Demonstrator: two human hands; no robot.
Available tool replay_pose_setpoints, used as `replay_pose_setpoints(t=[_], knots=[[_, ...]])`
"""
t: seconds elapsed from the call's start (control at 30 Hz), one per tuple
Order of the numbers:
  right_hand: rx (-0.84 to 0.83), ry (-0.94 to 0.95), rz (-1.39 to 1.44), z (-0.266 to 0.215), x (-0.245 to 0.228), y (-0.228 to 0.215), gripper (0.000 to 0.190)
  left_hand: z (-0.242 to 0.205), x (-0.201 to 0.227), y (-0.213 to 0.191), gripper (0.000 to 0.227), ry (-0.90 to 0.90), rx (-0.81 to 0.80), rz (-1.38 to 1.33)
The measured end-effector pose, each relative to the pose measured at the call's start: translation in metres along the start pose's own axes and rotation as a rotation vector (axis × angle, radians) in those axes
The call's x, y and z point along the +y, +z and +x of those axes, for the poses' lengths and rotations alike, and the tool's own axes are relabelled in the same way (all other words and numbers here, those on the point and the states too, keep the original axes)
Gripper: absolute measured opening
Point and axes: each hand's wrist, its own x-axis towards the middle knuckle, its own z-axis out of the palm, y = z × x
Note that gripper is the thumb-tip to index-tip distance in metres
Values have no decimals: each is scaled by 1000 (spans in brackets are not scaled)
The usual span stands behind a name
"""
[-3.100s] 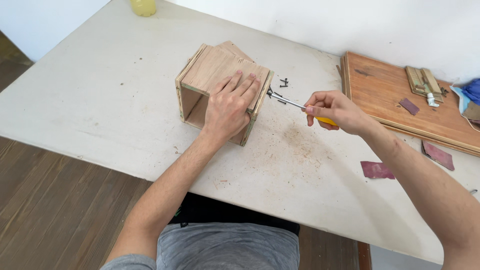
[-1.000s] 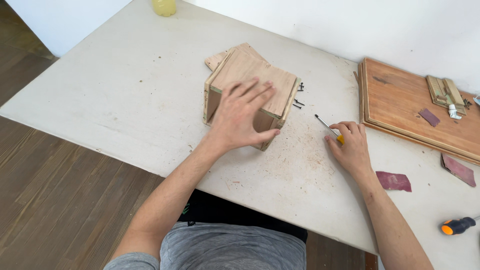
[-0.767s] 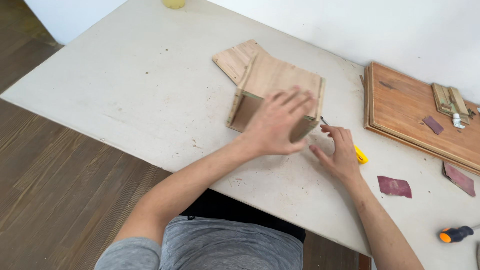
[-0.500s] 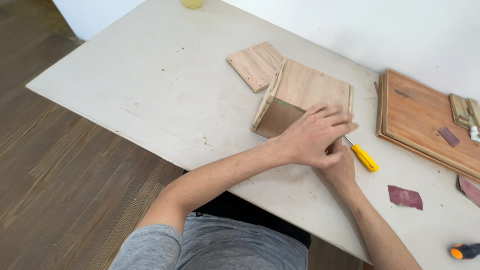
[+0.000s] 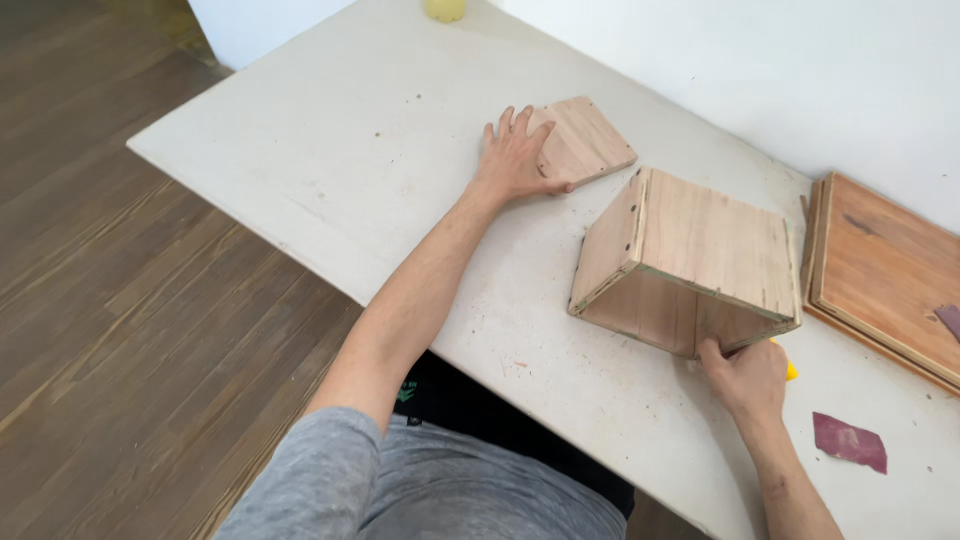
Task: The person assembles a small wooden box by screwing screws into pre-drilled holes on the sides and lid. They use a yellow-handled screwdriver to tighten each screw, then place the lid on top and secure it with additional screws.
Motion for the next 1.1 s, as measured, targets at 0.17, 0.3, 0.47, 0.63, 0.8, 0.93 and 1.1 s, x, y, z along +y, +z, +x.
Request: replay_pose_setpoints(t=[0.17,0.3,0.47,0.63,0.8,0.93,1.1], knots=[[2,11,59,5,0,-3,34,16,14,0,148,-87,-214,-26],[-18,59,122,6,19,8,33,34,25,5,158,-127,-349,4],[-34,41,136,12,25,11,29,40,34,2,164,-152,-448,116],[-49,-16,129,13,30,17,23,-22,75,-110,171,-301,-844,420],[-19,-83,109,6,7,24,25,-73,64,-175,145,-416,-831,341],[-105,-75,102,-1,-35,23,40,-75,10,-118,113,-282,-421,286],[-170,-61,88,-12,-70,1,40,-82,68,-121,103,-17,-444,-727]])
